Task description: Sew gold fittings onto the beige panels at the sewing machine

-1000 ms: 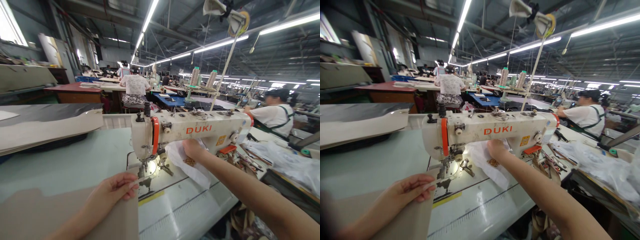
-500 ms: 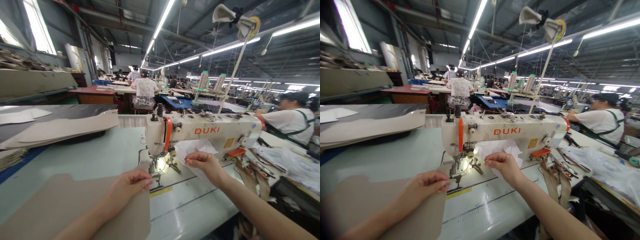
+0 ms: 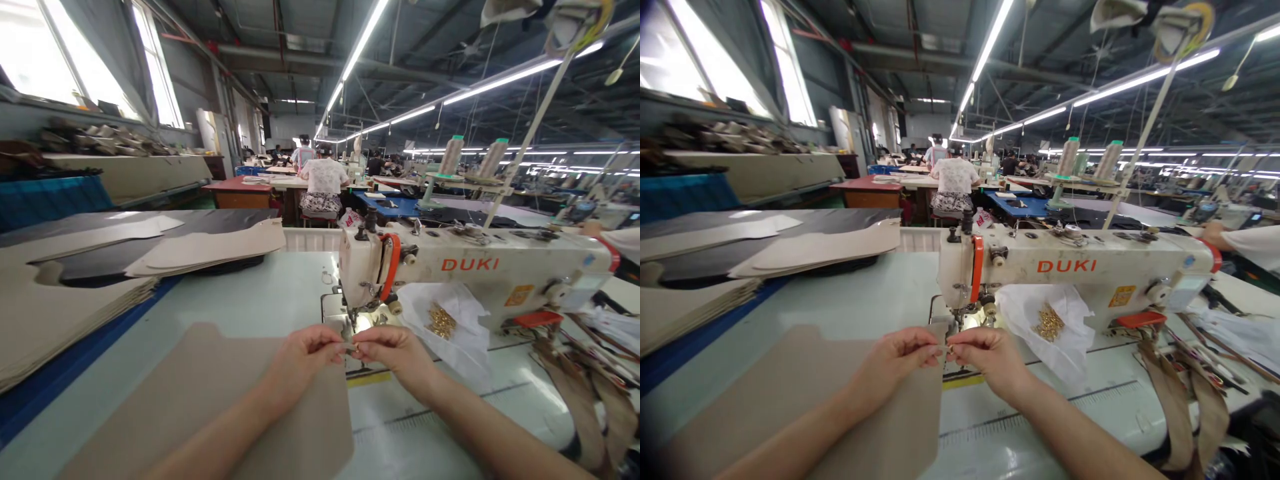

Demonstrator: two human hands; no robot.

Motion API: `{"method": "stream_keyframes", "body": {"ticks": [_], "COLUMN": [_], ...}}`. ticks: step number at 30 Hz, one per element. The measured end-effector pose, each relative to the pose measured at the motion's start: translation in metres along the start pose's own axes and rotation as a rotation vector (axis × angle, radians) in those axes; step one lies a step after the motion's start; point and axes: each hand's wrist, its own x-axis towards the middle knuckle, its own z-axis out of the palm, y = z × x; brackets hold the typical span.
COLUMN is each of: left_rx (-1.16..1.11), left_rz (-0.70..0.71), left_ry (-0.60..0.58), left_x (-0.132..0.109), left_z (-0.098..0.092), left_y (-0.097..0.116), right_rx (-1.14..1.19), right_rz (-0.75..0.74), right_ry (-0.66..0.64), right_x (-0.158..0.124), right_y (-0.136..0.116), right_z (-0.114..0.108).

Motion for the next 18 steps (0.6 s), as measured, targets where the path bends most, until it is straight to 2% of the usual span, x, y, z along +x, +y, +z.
{"method": "stream_keyframes", "body": {"ticks": [5,14,18], "left_rx": [-0.020,-0.136,-0.150], "left_rz": [-0.019,-0.055,-0.065], "left_ry": [-0.021,-0.056,-0.079], "left_x": [0.001,0.002,-0.001], "left_z": [0.000,0.000,0.001], "left_y": [0.001,0.001,0.000], "right_rx": [0.062,0.392,0.391], "right_rz": [0.034,0.166,0.163], "right_ry": [-0.010,0.044,0.038], "right_x": [0.001,0.003,0.006], "right_y": [0.000,0.007,0.011], "right_z": [0.000,0.010,0.019]}}
